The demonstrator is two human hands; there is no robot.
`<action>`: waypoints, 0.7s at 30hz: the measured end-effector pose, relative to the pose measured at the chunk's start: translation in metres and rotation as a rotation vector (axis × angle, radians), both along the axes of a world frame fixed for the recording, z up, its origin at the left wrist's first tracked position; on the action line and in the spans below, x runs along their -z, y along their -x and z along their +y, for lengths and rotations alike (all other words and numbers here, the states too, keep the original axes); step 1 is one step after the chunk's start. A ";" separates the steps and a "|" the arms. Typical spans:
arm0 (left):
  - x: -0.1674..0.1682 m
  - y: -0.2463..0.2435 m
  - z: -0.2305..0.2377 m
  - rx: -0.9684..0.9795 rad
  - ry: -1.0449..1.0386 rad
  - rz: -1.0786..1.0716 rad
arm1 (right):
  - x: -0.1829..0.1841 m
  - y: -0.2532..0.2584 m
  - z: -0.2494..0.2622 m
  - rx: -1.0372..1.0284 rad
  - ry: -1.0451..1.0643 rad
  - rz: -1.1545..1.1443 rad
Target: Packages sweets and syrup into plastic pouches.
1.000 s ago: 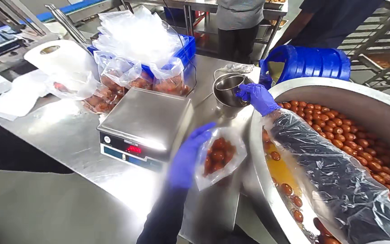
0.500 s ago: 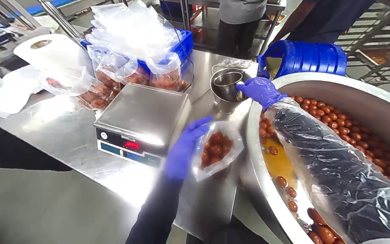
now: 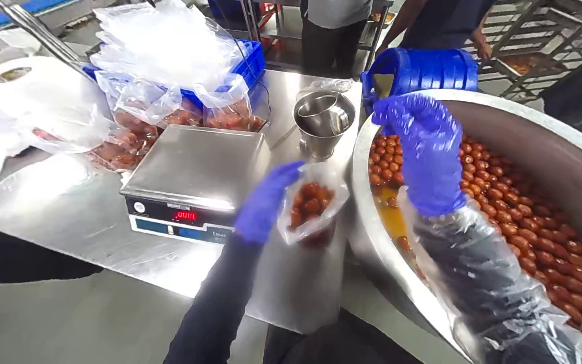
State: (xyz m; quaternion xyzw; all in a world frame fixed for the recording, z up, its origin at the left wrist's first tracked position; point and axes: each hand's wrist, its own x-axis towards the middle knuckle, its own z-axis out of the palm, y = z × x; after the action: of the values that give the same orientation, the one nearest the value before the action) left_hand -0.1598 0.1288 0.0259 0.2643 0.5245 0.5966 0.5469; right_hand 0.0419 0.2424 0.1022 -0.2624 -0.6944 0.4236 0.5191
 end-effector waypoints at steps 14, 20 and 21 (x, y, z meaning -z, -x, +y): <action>0.018 0.009 0.001 0.092 -0.103 -0.152 | 0.100 -0.016 -0.126 0.318 0.912 0.099; 0.014 0.013 -0.002 0.121 -0.062 -0.116 | 0.108 0.020 -0.148 0.164 1.102 0.403; 0.015 0.014 -0.002 0.128 -0.058 -0.120 | 0.112 0.022 -0.147 0.160 1.105 0.457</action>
State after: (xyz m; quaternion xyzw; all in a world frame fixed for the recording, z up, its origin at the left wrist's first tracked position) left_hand -0.1738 0.1270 0.0111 0.2768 0.4551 0.5904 0.6064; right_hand 0.0196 0.0951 -0.0100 -0.4468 -0.2205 0.7270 0.4725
